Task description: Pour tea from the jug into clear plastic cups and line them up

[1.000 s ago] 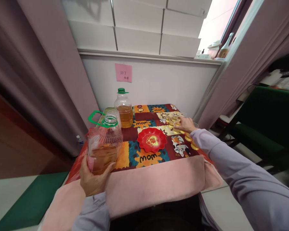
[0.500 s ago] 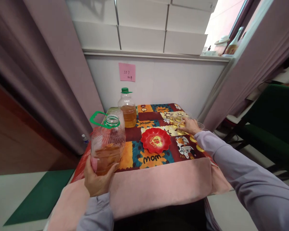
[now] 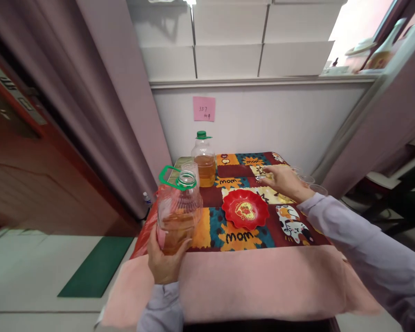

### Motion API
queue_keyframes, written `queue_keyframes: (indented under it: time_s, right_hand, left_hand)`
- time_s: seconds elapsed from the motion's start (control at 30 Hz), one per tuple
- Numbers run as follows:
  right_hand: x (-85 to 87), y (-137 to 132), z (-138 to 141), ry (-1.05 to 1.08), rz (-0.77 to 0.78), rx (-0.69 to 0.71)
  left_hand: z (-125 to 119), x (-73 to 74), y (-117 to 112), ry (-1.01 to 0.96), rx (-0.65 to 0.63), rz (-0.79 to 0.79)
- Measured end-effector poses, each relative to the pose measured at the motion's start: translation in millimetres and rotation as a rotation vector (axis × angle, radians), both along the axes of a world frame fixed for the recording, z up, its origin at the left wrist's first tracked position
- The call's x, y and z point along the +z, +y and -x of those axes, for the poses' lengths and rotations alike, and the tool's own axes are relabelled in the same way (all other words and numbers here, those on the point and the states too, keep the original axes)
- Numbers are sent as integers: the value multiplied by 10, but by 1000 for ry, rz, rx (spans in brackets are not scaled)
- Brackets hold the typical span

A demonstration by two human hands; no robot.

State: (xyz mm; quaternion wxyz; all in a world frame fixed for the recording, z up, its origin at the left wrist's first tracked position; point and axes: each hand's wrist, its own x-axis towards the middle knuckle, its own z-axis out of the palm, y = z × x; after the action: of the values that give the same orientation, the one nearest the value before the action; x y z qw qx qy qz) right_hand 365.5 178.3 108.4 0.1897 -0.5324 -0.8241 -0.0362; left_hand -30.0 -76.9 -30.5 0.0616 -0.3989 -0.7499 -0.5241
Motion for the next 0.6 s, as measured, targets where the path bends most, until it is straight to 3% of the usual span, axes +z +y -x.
queue_keyframes:
  time_s: [0.13,0.33,0.47,0.6]
  right_hand:
    - [308,-208,933,148,33,256]
    - [600,-265,2079,87,22,427]
    - [667,-219,2515,-43,74,435]
    - [626,-186,2711,-112,136,427]
  left_hand:
    - [22,-14,-7,-7,0,-4]
    - [-16,-35,15,-33,24,-32]
    - [9,-2,1,-47,-20,-18]
    - [18,23,-14,-46,-47,-17]
